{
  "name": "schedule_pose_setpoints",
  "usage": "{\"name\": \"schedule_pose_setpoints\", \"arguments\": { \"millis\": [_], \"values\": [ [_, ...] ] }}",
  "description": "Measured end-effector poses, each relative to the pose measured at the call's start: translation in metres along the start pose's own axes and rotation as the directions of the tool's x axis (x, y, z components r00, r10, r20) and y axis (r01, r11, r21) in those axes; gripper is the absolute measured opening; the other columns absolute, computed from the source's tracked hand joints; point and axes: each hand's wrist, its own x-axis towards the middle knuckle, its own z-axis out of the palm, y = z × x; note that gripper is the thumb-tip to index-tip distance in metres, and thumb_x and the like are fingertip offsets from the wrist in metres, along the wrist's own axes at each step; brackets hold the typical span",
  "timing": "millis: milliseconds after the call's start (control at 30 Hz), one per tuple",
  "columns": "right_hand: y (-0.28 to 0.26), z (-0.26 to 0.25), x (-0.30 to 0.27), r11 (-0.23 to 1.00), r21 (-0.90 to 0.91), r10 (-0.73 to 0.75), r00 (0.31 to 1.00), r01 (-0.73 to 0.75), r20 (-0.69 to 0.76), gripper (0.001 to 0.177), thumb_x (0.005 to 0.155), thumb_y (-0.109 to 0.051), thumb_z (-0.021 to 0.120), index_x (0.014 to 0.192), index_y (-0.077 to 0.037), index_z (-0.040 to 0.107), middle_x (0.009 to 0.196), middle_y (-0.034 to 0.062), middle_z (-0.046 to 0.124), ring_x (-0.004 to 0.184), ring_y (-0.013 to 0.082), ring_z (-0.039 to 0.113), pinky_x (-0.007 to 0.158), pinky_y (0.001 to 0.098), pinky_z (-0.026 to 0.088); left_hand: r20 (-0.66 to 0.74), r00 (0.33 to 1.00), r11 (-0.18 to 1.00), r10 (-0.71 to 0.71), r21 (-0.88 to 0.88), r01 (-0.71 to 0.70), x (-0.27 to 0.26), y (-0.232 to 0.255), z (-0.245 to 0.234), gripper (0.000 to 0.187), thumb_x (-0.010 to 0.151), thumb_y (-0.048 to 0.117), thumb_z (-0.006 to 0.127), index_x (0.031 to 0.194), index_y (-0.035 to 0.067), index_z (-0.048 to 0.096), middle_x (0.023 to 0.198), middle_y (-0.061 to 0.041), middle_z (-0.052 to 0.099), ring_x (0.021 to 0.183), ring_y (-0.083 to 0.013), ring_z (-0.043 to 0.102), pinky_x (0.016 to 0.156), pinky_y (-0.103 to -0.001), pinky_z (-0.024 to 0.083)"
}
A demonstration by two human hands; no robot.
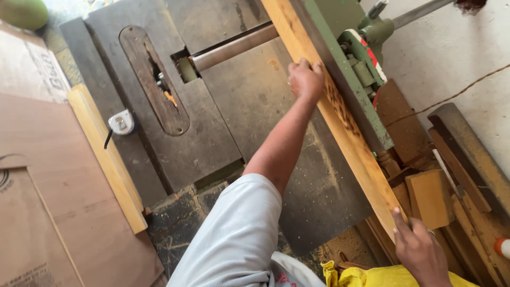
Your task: The person is using a woodworking machine to plane a piece of wood.
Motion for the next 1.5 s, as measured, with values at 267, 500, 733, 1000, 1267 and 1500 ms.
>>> {"name": "schedule_pose_setpoints", "arguments": {
  "millis": [267,500,733,1000,1267,1500],
  "values": [
    [-0.019,-0.009,0.050,0.998,-0.024,-0.054,0.997,0.055,0.060,0.083,0.096,-0.030,0.065,0.162,-0.042,0.016,0.105,0.0180,0.069,0.065,0.0254,0.068,0.057,0.0388,0.063,0.099,0.995,0.999,0.019,-0.046,-0.014,-0.107,-0.022,0.018,0.039,0.094,0.034,0.066,0.123,0.008,0.063,0.128,-0.016,0.054,0.108,-0.0319,0.063,0.091,-0.046,0.055],
    [-0.051,-0.040,0.083,0.998,-0.024,0.060,0.979,-0.056,0.196,0.077,0.106,-0.031,0.058,0.165,-0.050,0.013,0.113,0.0174,0.067,0.084,0.0288,0.069,0.071,0.0427,0.066,0.047,0.993,0.994,0.108,0.001,-0.108,-0.143,-0.032,0.034,0.057,0.091,0.035,0.071,0.137,0.005,0.056,0.131,-0.020,0.051,0.112,-0.0391,0.060,0.093,-0.048,0.052],
    [-0.081,-0.059,0.122,0.939,-0.321,-0.131,0.991,0.123,-0.004,0.075,0.090,-0.005,0.053,0.159,-0.025,0.034,0.173,0.0127,0.032,0.153,0.0440,0.020,0.117,0.0734,0.008,0.233,0.971,0.999,-0.050,-0.009,0.053,-0.090,-0.014,0.016,0.044,0.093,0.034,0.066,0.124,0.003,0.062,0.132,-0.015,0.052,0.109,-0.0305,0.065,0.092,-0.045,0.056],
    [-0.106,-0.076,0.185,0.937,-0.243,-0.274,0.959,0.250,-0.071,0.053,0.096,-0.010,0.057,0.148,-0.018,0.056,0.162,-0.0039,0.045,0.158,0.0419,0.026,0.118,0.0794,0.001,0.043,0.997,0.998,0.060,0.004,-0.060,-0.027,-0.002,-0.005,0.042,0.088,0.033,0.074,0.119,0.008,0.063,0.127,-0.018,0.057,0.113,-0.0396,0.063,0.098,-0.048,0.052],
    [-0.131,-0.083,0.245,0.928,-0.219,-0.341,0.924,0.302,-0.171,0.047,0.095,-0.014,0.058,0.142,-0.017,0.064,0.155,-0.0030,0.056,0.156,0.0410,0.034,0.117,0.0819,0.008,-0.056,0.997,0.993,0.055,-0.102,-0.061,0.024,-0.001,-0.005,0.038,0.087,0.035,0.074,0.115,0.012,0.064,0.121,-0.014,0.061,0.109,-0.0372,0.064,0.093,-0.048,0.053],
    [-0.153,-0.086,0.299,0.914,-0.225,-0.383,0.899,0.337,-0.212,0.049,0.094,-0.017,0.056,0.142,-0.014,0.064,0.159,-0.0005,0.054,0.158,0.0443,0.031,0.117,0.0812,0.009,-0.069,0.989,0.969,0.130,-0.203,-0.142,0.011,-0.014,0.003,0.027,0.085,0.023,0.073,0.107,0.010,0.065,0.116,-0.018,0.063,0.106,-0.0425,0.064,0.090,-0.051,0.053]
  ]
}}
